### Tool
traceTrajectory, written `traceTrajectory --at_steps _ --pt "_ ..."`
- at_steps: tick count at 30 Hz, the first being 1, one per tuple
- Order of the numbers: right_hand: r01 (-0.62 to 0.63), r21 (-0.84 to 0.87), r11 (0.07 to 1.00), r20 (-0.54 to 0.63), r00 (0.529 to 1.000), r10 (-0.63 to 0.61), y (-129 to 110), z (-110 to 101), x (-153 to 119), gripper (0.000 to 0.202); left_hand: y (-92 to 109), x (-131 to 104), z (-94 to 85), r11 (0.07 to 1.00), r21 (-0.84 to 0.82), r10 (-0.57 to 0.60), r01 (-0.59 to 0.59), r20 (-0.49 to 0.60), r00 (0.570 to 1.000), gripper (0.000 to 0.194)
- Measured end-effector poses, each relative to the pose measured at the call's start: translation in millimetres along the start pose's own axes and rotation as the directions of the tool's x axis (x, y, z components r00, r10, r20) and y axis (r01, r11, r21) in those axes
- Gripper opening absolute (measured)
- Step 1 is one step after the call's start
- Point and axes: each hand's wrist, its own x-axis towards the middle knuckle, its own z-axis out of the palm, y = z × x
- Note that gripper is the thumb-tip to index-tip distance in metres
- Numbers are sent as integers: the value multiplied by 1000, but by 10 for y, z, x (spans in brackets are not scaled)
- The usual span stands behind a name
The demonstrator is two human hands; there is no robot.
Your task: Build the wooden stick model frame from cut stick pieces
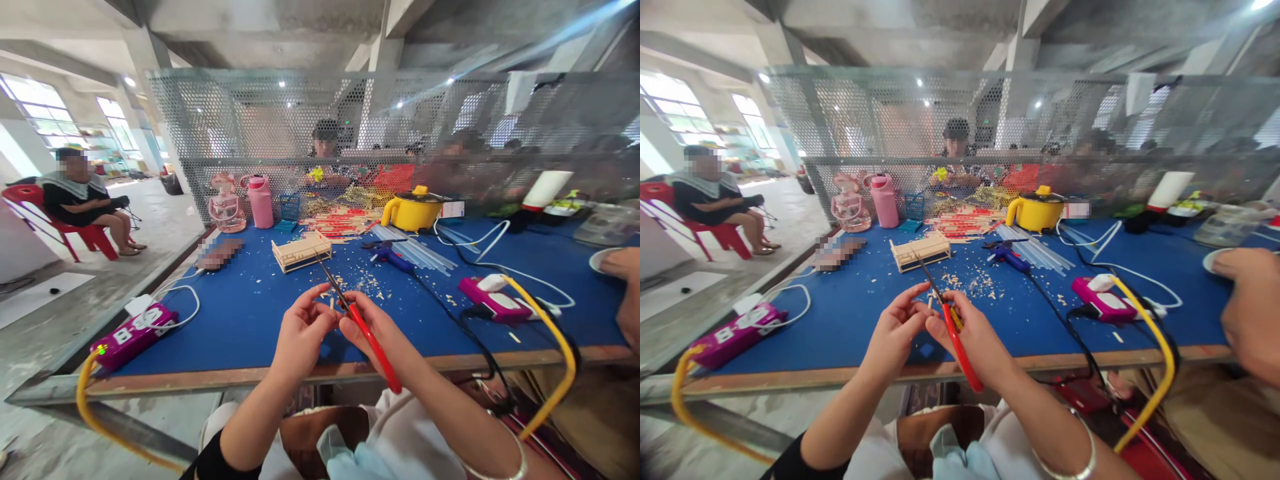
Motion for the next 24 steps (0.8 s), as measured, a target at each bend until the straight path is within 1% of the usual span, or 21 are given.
traceTrajectory --at_steps 3,5,7,9,11,14,19,21,23,24 --pt "-50 131 990 -118 991 66 28 37 32 38 -34 13 0 1000 -4 -28 28 -6 1000 33" --pt "-84 216 973 -178 976 124 44 59 45 41 -80 14 4 998 -15 -62 61 -37 997 31" --pt "-98 289 952 -214 963 164 52 80 46 46 -131 1 12 998 7 -57 58 -78 995 27" --pt "-103 365 925 -226 954 195 48 97 38 48 -175 -21 20 999 41 8 -4 -87 996 20" --pt "-102 427 899 -220 952 212 37 109 24 49 -203 -45 26 992 78 103 -98 -61 993 15" --pt "-90 440 894 -220 954 204 19 115 2 49 -221 -71 35 972 131 201 -195 -28 979 13" --pt "-71 439 895 -226 956 187 31 111 -30 43 -227 -101 48 948 197 268 -252 -63 961 16" --pt "-38 449 893 -245 955 165 47 101 -33 43 -228 -113 36 935 248 273 -255 -44 961 16" --pt "-10 444 896 -267 953 143 60 81 -31 45 -228 -124 14 925 305 244 -226 -21 969 15" --pt "1 439 899 -281 950 136 65 67 -27 45 -227 -130 3 922 331 223 -203 -24 974 19"
